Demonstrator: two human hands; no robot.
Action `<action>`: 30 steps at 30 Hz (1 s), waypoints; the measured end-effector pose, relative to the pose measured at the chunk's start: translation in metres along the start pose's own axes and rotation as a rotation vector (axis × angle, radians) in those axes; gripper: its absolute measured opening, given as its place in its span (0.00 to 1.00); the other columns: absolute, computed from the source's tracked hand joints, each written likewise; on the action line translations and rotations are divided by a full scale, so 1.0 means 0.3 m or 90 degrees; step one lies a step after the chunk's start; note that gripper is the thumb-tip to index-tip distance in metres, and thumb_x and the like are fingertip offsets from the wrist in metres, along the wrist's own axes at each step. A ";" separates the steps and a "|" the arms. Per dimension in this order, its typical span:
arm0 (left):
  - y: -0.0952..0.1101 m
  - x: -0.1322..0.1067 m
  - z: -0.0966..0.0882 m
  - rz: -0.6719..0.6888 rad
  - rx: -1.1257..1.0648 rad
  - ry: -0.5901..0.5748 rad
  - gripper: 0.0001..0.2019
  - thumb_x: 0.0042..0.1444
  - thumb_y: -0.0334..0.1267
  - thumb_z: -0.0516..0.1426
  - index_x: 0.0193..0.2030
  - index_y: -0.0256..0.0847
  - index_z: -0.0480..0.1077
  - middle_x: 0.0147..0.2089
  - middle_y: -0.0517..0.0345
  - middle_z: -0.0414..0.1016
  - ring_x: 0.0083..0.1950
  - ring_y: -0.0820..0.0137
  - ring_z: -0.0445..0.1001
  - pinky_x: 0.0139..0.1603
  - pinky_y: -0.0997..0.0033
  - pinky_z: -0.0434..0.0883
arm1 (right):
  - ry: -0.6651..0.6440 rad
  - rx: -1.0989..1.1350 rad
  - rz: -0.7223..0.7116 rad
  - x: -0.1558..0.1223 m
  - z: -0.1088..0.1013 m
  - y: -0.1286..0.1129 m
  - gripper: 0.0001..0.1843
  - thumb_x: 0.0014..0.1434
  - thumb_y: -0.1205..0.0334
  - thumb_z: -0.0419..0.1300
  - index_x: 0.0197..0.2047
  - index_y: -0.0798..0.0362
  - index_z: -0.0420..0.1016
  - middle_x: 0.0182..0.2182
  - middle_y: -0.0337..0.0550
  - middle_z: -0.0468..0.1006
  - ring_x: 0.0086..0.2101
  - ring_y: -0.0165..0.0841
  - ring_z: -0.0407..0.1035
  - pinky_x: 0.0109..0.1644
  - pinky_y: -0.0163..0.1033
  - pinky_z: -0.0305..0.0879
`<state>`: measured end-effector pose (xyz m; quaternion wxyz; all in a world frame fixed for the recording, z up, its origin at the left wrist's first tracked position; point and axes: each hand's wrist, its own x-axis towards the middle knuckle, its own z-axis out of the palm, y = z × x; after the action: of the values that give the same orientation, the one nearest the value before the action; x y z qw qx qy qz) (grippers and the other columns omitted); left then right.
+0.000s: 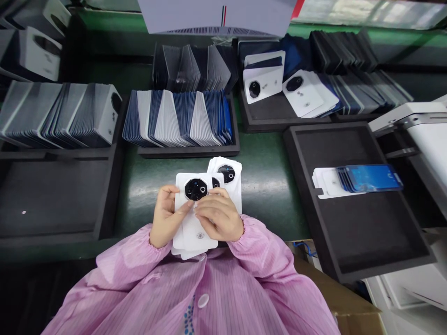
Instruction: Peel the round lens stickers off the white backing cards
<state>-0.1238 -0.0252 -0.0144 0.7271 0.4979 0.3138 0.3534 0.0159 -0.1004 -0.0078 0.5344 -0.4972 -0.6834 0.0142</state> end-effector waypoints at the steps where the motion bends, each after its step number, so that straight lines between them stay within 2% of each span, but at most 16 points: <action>1: 0.000 0.000 0.000 -0.002 0.000 -0.001 0.18 0.52 0.33 0.62 0.42 0.45 0.57 0.40 0.60 0.73 0.38 0.74 0.74 0.39 0.74 0.70 | 0.001 -0.004 -0.003 0.000 -0.001 -0.001 0.12 0.53 0.75 0.60 0.40 0.52 0.70 0.30 0.42 0.81 0.34 0.35 0.78 0.48 0.50 0.69; 12: 0.000 -0.005 0.000 0.041 0.025 -0.015 0.16 0.54 0.30 0.61 0.43 0.46 0.58 0.38 0.62 0.72 0.36 0.74 0.73 0.38 0.74 0.70 | -0.006 -0.029 -0.027 0.007 -0.001 -0.006 0.10 0.54 0.71 0.60 0.39 0.51 0.69 0.28 0.39 0.81 0.33 0.33 0.78 0.47 0.49 0.69; 18: -0.006 -0.006 -0.022 0.077 0.158 -0.020 0.06 0.54 0.30 0.60 0.35 0.43 0.67 0.32 0.63 0.69 0.34 0.74 0.69 0.37 0.74 0.66 | -0.004 -0.038 -0.027 0.005 -0.002 -0.003 0.11 0.54 0.70 0.61 0.41 0.53 0.69 0.30 0.42 0.81 0.34 0.34 0.78 0.44 0.47 0.68; 24: 0.003 0.002 -0.029 0.097 0.213 -0.039 0.05 0.54 0.29 0.58 0.29 0.42 0.68 0.32 0.62 0.69 0.36 0.72 0.70 0.40 0.72 0.65 | 0.023 -0.099 -0.062 -0.005 -0.010 0.007 0.24 0.55 0.60 0.61 0.54 0.53 0.63 0.42 0.50 0.79 0.39 0.38 0.77 0.50 0.52 0.67; 30: 0.011 0.002 -0.018 0.135 0.252 -0.085 0.07 0.52 0.26 0.57 0.28 0.41 0.67 0.31 0.62 0.70 0.35 0.73 0.71 0.39 0.72 0.66 | -0.073 -0.116 -0.069 -0.003 -0.011 0.013 0.34 0.59 0.47 0.57 0.61 0.57 0.57 0.45 0.55 0.77 0.47 0.41 0.74 0.57 0.55 0.62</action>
<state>-0.1284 -0.0212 -0.0131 0.5934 0.6830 0.2744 0.3257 0.0210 -0.1006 -0.0091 0.4474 -0.5041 -0.7371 -0.0485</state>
